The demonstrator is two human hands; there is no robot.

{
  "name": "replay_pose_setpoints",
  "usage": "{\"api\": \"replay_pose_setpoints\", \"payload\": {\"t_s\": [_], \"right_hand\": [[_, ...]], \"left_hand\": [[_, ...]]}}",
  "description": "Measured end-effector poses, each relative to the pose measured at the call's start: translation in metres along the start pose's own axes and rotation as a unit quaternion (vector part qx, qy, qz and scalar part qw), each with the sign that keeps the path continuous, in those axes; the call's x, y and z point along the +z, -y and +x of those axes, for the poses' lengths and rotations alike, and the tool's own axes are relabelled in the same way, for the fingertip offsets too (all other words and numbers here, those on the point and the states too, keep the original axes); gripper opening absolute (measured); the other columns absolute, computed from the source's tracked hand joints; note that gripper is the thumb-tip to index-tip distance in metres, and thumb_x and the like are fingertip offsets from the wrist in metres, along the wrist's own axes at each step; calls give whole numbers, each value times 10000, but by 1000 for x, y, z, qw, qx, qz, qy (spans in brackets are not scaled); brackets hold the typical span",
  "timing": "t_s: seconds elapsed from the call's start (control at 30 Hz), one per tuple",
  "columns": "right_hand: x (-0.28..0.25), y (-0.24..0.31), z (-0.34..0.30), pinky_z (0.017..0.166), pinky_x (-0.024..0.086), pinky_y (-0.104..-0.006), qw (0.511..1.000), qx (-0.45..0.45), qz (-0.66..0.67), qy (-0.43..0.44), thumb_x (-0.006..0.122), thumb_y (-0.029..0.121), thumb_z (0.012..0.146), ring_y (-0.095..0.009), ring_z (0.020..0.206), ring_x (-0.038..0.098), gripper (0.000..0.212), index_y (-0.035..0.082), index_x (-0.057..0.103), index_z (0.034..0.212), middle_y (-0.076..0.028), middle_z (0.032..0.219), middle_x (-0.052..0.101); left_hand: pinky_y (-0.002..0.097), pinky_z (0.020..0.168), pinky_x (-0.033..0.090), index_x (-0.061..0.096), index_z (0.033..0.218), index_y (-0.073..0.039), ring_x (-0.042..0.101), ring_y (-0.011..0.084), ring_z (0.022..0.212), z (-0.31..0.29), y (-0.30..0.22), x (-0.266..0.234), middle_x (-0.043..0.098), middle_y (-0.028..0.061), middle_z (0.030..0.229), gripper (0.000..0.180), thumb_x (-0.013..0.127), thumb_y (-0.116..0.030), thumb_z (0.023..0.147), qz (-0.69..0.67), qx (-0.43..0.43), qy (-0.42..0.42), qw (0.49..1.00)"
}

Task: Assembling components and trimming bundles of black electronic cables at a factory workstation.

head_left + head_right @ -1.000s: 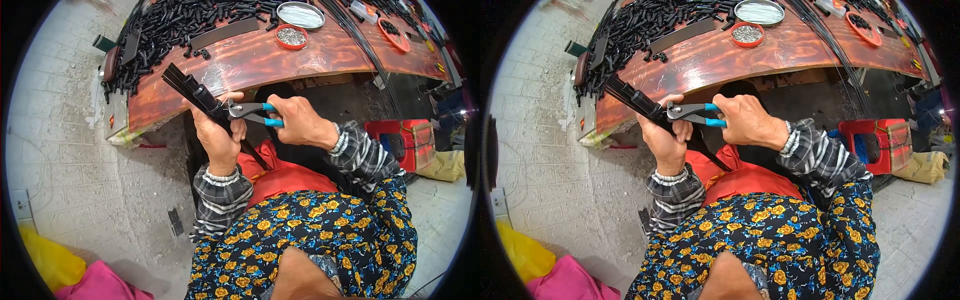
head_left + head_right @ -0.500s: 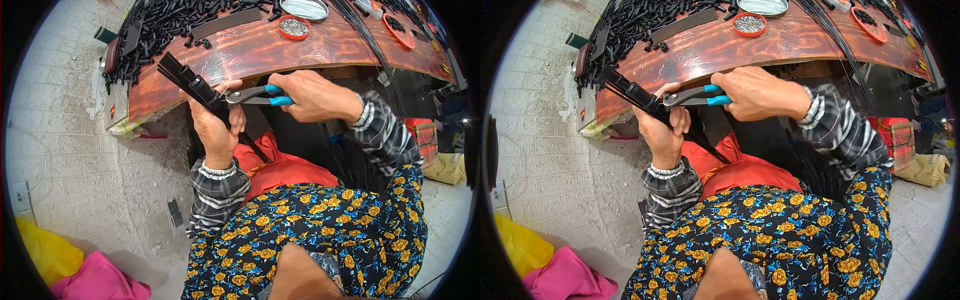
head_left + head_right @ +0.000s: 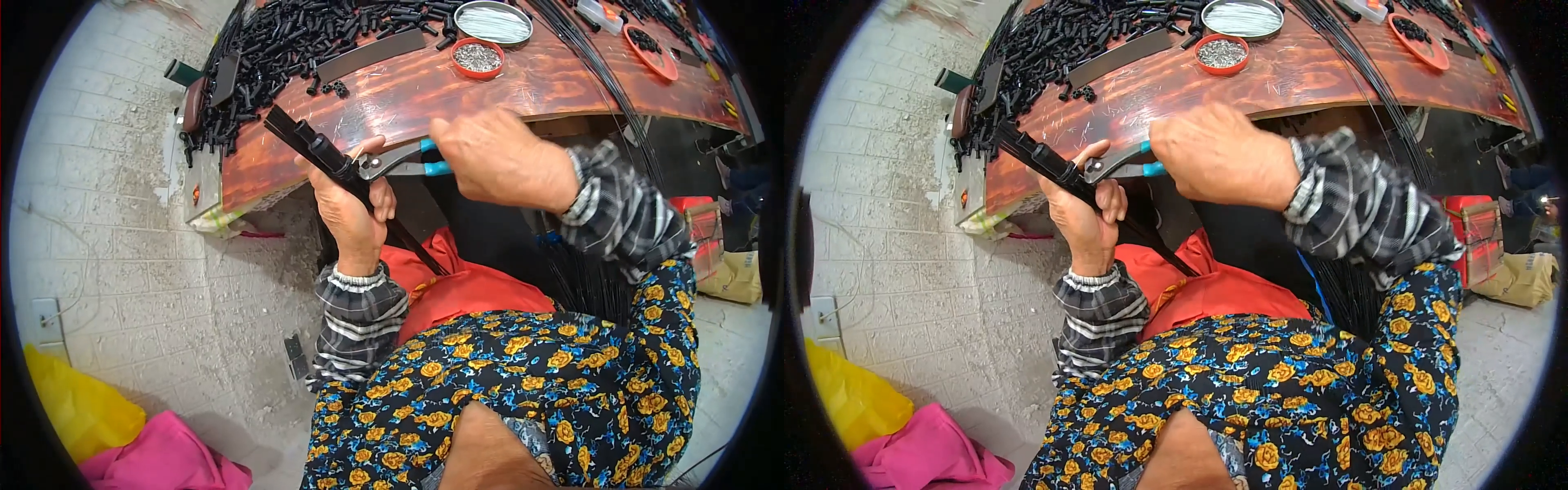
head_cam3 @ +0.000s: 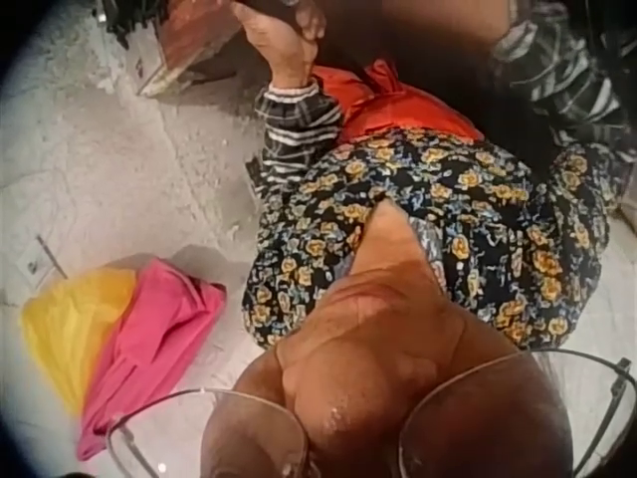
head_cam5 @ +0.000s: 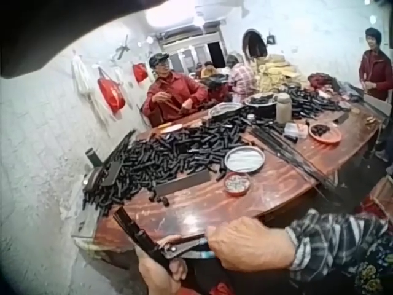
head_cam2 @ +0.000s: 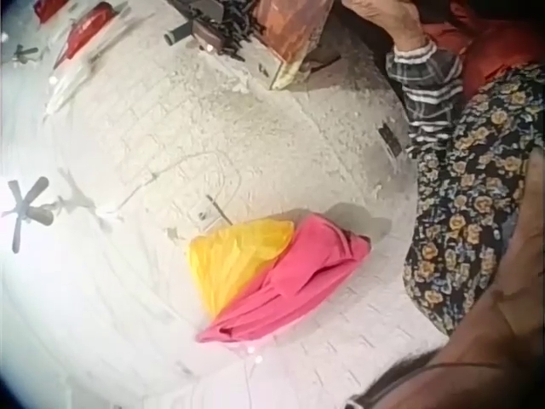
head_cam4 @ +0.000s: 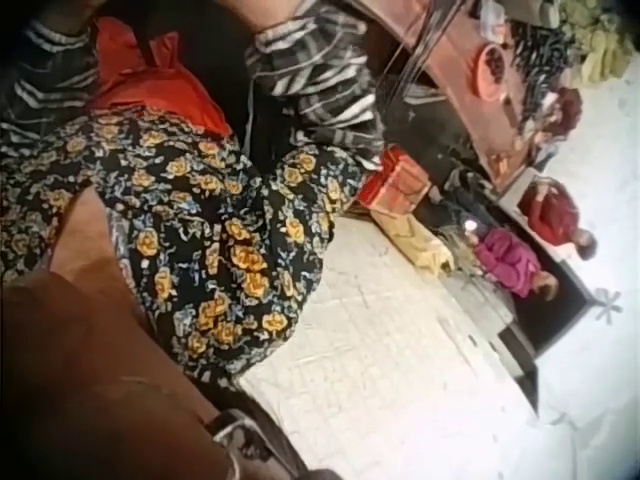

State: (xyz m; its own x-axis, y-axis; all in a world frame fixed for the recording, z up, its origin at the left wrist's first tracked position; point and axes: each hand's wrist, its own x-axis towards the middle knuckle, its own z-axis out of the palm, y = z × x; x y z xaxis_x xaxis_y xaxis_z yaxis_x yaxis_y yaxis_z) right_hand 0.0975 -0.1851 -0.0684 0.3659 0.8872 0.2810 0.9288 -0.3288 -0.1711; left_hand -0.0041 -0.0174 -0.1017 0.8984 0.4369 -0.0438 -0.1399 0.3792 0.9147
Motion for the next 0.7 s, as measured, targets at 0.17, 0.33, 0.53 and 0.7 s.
{"api": "replay_pose_setpoints", "payload": {"t_s": [0.17, 0.33, 0.53, 0.7], "right_hand": [[51, 3, -6, 554, 440, -491, 955, 74, 283, 40, 573, 99, 775, -392, 609, 599, 124, -6, 530, 825, -196, 573, 560], [52, 15, -11, 550, 449, -479, 978, 88, 187, -30, 612, 137, 790, -386, 591, 591, 147, 22, 532, 833, -190, 566, 554], [37, 13, -7, 746, 470, -437, 990, 77, 114, -36, 650, -1, 720, -375, 919, 538, 627, 61, 414, 1298, -175, 990, 510], [34, 17, 6, 735, 467, -435, 991, 55, 68, -101, 612, -44, 715, -383, 906, 482, 726, 68, 345, 1382, -199, 999, 463]], "left_hand": [[239, 362, 300, 522, 1210, 1, 322, 89, 356, 0, 4, -4, 381, -18, 492, 897, 250, -773, 849, -25, 20, -9, 999], [244, 371, 310, 393, 1323, -21, 326, 91, 365, -5, 3, -12, 396, -5, 499, 923, 285, -787, 819, -41, 96, 47, 993], [248, 367, 306, 489, 1256, -38, 326, 99, 360, -7, -3, -14, 390, -5, 493, 867, 255, -769, 853, -61, 55, 21, 996], [248, 367, 307, 549, 1181, -42, 329, 101, 356, -8, -2, -18, 387, -6, 474, 845, 252, -765, 858, -70, 31, 7, 997]]}}
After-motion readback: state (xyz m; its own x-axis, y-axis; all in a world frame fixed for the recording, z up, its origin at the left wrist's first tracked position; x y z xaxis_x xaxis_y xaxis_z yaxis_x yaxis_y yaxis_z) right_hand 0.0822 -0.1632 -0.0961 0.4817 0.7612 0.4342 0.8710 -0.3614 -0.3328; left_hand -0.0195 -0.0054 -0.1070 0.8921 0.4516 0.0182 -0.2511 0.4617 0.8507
